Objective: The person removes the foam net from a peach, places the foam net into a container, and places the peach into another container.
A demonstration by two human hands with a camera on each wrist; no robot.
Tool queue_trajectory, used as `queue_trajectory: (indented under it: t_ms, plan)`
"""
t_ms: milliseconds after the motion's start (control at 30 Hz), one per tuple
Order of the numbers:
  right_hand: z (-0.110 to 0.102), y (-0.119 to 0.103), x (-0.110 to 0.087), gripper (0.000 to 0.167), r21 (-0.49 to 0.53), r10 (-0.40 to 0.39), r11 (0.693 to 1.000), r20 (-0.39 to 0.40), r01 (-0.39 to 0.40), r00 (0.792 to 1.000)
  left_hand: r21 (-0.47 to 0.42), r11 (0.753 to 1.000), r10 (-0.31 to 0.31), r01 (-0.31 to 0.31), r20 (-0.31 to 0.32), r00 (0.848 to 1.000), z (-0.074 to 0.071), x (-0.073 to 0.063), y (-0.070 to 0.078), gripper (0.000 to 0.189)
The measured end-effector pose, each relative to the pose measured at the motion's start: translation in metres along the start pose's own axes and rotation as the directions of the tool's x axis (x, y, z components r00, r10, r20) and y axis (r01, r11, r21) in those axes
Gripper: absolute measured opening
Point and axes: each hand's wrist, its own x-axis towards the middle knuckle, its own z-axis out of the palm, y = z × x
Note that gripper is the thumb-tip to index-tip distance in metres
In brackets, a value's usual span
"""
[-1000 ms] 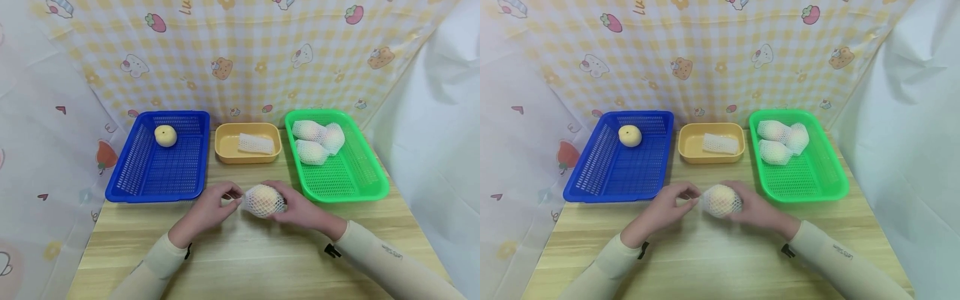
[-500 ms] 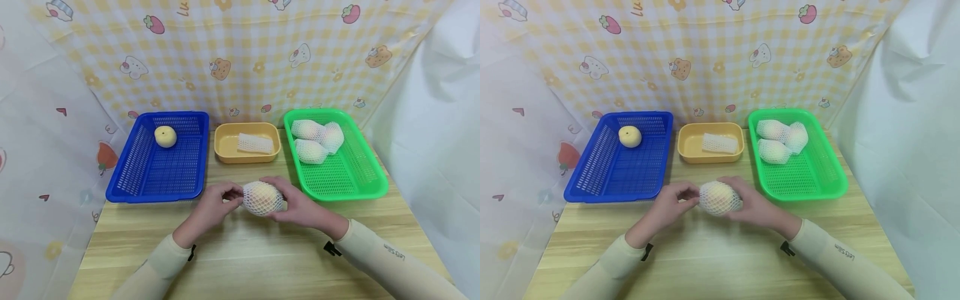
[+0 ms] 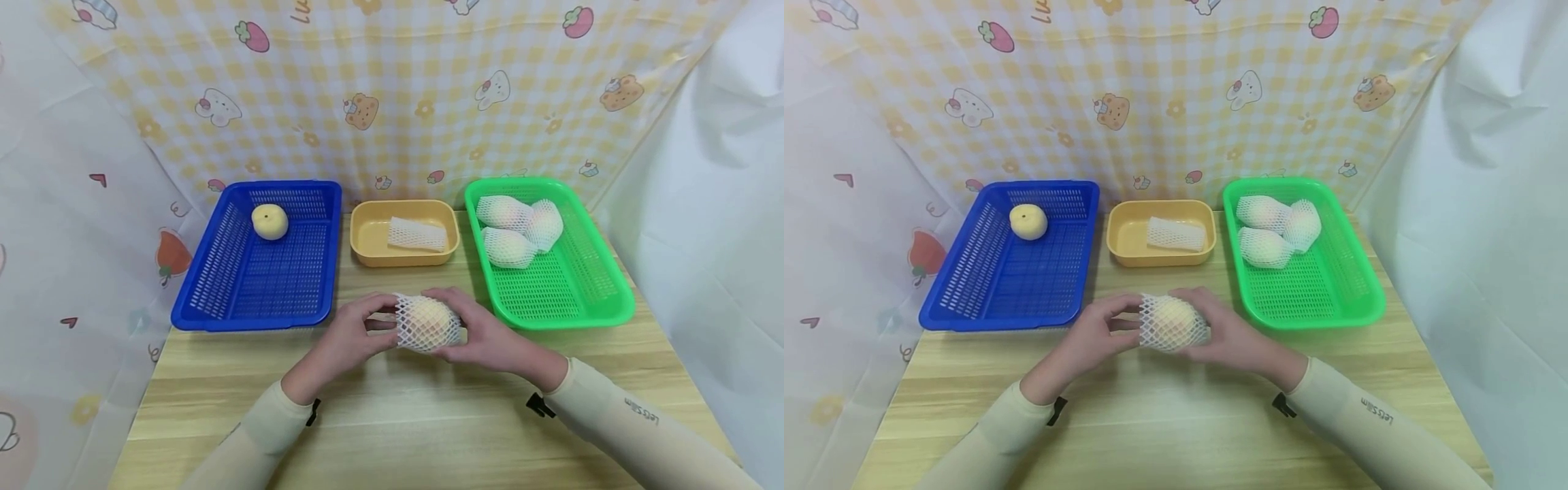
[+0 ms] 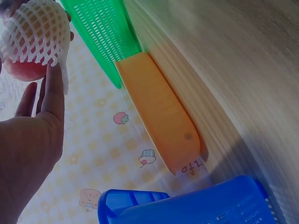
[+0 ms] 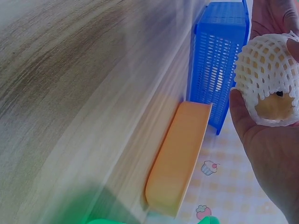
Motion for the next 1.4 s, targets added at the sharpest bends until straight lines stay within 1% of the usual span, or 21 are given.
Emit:
queue_trajectory:
  t_ms: [233,433,567,733,833,933,1067,1133,1233,1400]
  plan:
    - [0.0,-0.004,0.002,0.091,0.002,0.024,1.0,0.005,-0.024,1.0,-0.019,1.0,0.002,-0.002,-0.005,1.0,0.0,0.0,0.0,0.051]
    - [0.001,-0.004,0.005,0.09,0.017,0.012,1.0,0.012,-0.012,1.0,-0.054,0.998,-0.014,0.014,0.0,1.0,0.001,0.0,0.0,0.055]
    - [0.003,-0.004,0.007,0.089,0.016,-0.004,1.0,0.019,0.004,1.0,-0.066,0.997,-0.026,0.027,0.014,1.0,0.003,0.001,-0.001,0.06]
    - [0.004,-0.005,0.009,0.089,0.0,-0.017,1.0,0.022,0.017,1.0,-0.069,0.997,-0.044,0.047,0.05,0.998,0.006,0.002,-0.001,0.067]
    - [0.005,-0.006,0.01,0.088,-0.005,-0.022,1.0,0.02,0.022,1.0,-0.094,0.994,-0.051,0.057,0.065,0.997,0.009,0.003,-0.003,0.07]
    - [0.006,-0.008,0.011,0.087,-0.008,-0.018,1.0,0.023,0.018,1.0,-0.141,0.988,-0.055,0.064,0.069,0.996,0.013,0.004,-0.003,0.073]
    - [0.006,-0.011,0.012,0.09,-0.004,0.003,1.0,0.022,-0.003,1.0,-0.199,0.978,-0.051,0.061,0.058,0.997,0.018,0.005,-0.003,0.078]
    - [0.005,-0.012,0.013,0.091,0.003,0.01,1.0,0.018,-0.01,1.0,-0.215,0.975,-0.048,0.057,0.047,0.998,0.019,0.006,-0.004,0.079]
    - [0.005,-0.014,0.014,0.091,0.005,0.015,1.0,0.012,-0.015,1.0,-0.224,0.973,-0.047,0.052,0.028,0.998,0.02,0.006,-0.005,0.078]
    - [0.004,-0.014,0.015,0.089,-0.01,0.007,1.0,-0.005,-0.007,1.0,-0.201,0.978,-0.064,0.064,0.008,0.998,0.017,0.007,-0.006,0.076]
